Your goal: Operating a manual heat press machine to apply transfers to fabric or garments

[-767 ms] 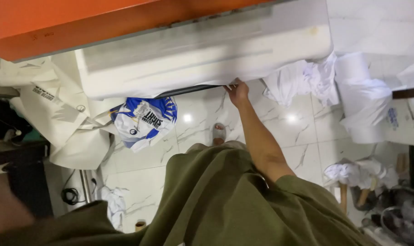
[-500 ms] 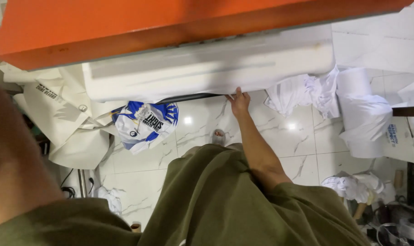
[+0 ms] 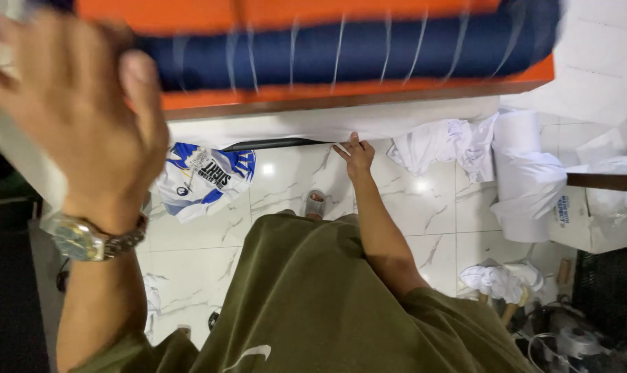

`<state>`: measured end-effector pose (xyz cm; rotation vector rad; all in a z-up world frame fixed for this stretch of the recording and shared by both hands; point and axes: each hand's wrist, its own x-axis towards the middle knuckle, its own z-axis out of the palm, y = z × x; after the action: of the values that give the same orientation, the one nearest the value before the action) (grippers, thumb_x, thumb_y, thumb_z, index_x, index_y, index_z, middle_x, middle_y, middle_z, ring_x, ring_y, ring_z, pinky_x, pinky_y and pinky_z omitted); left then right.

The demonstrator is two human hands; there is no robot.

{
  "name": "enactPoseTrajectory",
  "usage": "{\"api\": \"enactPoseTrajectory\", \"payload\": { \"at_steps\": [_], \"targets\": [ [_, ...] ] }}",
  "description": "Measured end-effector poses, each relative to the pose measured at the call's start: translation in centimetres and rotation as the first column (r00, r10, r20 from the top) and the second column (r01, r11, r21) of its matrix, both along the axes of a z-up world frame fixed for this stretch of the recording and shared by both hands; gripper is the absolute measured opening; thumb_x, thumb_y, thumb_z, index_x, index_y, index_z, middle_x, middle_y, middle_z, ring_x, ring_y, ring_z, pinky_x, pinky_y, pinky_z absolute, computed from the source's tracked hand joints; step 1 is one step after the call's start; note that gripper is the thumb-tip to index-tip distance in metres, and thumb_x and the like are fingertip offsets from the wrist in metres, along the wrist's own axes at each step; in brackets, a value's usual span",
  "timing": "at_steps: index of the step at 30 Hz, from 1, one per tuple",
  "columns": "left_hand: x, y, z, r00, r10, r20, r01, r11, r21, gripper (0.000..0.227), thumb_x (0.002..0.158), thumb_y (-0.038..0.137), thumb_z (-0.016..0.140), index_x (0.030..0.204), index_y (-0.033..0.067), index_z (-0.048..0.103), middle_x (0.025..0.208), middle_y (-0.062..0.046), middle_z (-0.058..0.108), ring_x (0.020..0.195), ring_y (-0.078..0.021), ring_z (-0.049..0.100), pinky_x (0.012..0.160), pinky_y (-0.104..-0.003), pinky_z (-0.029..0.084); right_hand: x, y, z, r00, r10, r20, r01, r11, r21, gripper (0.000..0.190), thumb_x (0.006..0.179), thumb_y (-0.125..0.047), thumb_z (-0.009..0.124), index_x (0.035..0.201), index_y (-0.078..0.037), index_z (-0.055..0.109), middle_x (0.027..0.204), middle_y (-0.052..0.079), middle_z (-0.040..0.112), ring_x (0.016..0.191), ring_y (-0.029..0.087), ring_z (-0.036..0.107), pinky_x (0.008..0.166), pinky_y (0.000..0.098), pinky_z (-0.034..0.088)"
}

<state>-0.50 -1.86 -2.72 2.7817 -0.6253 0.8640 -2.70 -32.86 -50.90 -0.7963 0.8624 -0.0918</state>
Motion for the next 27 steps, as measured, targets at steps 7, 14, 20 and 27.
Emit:
{"api": "enactPoseTrajectory", "payload": {
  "at_steps": [7, 14, 20, 27],
  "targets": [
    [5.5, -0.1, -12.9, 0.962, -0.099, -0.255, 0.129, 0.986, 0.105, 0.042, 0.106, 0.042, 0.06, 0.072, 0.0182, 0.064, 0.06, -0.004, 0.057, 0.059, -0.0288, 0.065, 0.065, -0.04, 0.046, -0.8, -4.8, 6.8, 0.335, 0.531, -0.778, -0.73, -0.375, -0.571, 0.043, 0.105, -0.037, 0.055, 0.11, 0.003, 0.071, 0.099, 0.026, 0.075, 0.101, 0.051, 0.07, 0.081, 0.068, 0.057],
    [6.6, -0.6, -11.3, 0.699, -0.347, -0.625, 0.469, 0.883, 0.034, 0.082, 0.088, 0.081, 0.044, 0.12, 0.0104, 0.07, 0.108, -0.014, 0.072, 0.099, -0.0324, 0.071, 0.086, -0.048, 0.056, 4.6, -7.9, 33.1, 0.607, 0.666, -0.433, 0.378, -0.722, -0.58, 0.072, 0.083, -0.074, 0.06, 0.13, -0.022, 0.071, 0.118, 0.015, 0.067, 0.103, 0.039, 0.068, 0.093, 0.0554, 0.05],
    [6.9, -0.2, -24.4, 0.542, -0.348, -0.765, 0.6, 0.798, 0.062, 0.068, 0.098, 0.063, 0.049, 0.123, 0.0008, 0.061, 0.087, -0.017, 0.073, 0.067, -0.0366, 0.075, 0.06, -0.051, 0.058, 6.2, -9.4, 21.0, 0.197, 0.755, -0.625, 0.148, -0.653, -0.743, 0.066, 0.073, -0.066, 0.078, 0.108, -0.011, 0.065, 0.078, 0.004, 0.072, 0.061, 0.027, 0.074, 0.055, 0.0415, 0.06],
    [7.5, -0.1, -28.2, 0.579, -0.303, -0.757, 0.572, 0.813, 0.112, 0.059, 0.094, 0.049, 0.05, 0.131, 0.0033, 0.061, 0.109, -0.019, 0.072, 0.086, -0.0377, 0.075, 0.073, -0.052, 0.057, 5.9, -10.3, 13.4, 0.27, 0.735, -0.622, 0.215, -0.675, -0.706, 0.069, 0.085, -0.076, 0.055, 0.116, -0.016, 0.067, 0.09, 0.006, 0.075, 0.065, 0.027, 0.075, 0.059, 0.0428, 0.059]
  ]
}}
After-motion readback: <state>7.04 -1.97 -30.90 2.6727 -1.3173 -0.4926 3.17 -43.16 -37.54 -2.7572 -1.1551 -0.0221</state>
